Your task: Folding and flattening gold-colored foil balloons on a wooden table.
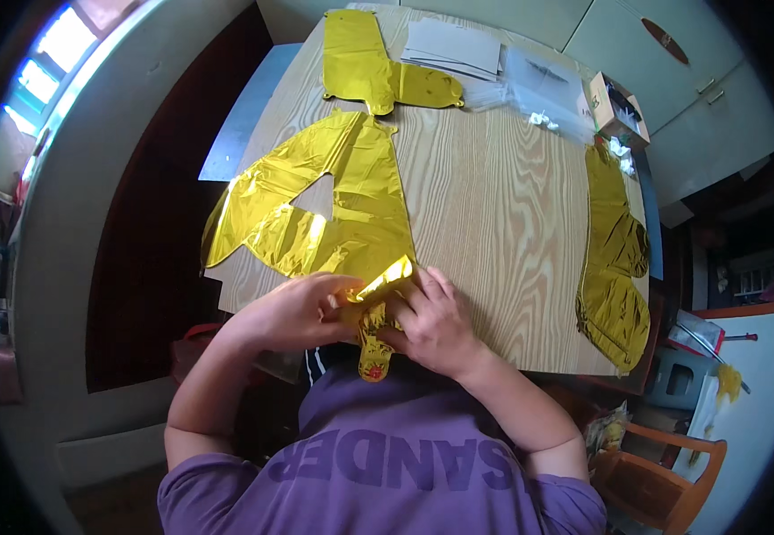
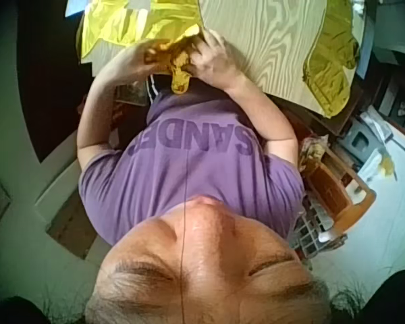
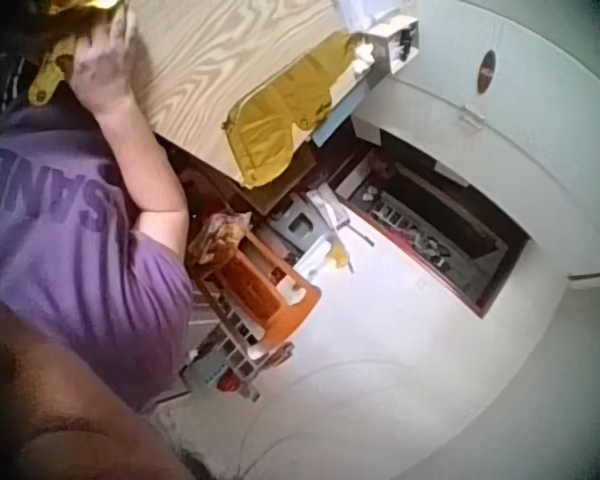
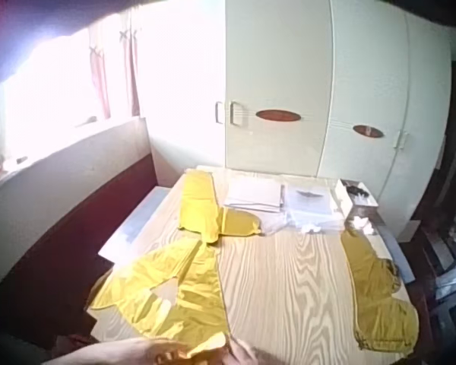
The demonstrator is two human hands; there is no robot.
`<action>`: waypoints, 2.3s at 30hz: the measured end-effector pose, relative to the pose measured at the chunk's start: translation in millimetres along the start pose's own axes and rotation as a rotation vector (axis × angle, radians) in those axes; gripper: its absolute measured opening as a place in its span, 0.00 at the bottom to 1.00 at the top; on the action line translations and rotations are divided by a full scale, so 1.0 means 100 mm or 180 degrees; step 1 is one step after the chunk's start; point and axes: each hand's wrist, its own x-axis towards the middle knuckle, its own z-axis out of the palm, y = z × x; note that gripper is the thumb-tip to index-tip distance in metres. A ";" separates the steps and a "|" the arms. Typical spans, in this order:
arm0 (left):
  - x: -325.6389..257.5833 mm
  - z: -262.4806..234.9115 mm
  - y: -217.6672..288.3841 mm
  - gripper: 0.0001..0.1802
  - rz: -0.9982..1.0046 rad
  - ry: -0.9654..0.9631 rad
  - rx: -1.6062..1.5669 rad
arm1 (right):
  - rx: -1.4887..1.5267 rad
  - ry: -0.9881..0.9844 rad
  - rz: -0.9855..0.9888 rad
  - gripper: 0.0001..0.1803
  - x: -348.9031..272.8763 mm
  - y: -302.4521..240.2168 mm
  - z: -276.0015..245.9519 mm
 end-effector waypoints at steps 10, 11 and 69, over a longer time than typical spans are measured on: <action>0.37 0.24 0.35 0.41 0.0321 0.0276 0.1731 | 0.0109 -0.0692 0.0456 0.39 0.06 0.05 0.00; 0.39 0.23 0.38 0.42 0.0164 0.0206 0.1748 | 0.0152 -0.0757 0.0520 0.39 0.09 0.07 -0.01; 0.62 -1.01 -0.39 0.63 -0.0252 0.1286 0.1616 | -0.0459 -0.0556 0.0205 0.23 1.26 0.80 0.26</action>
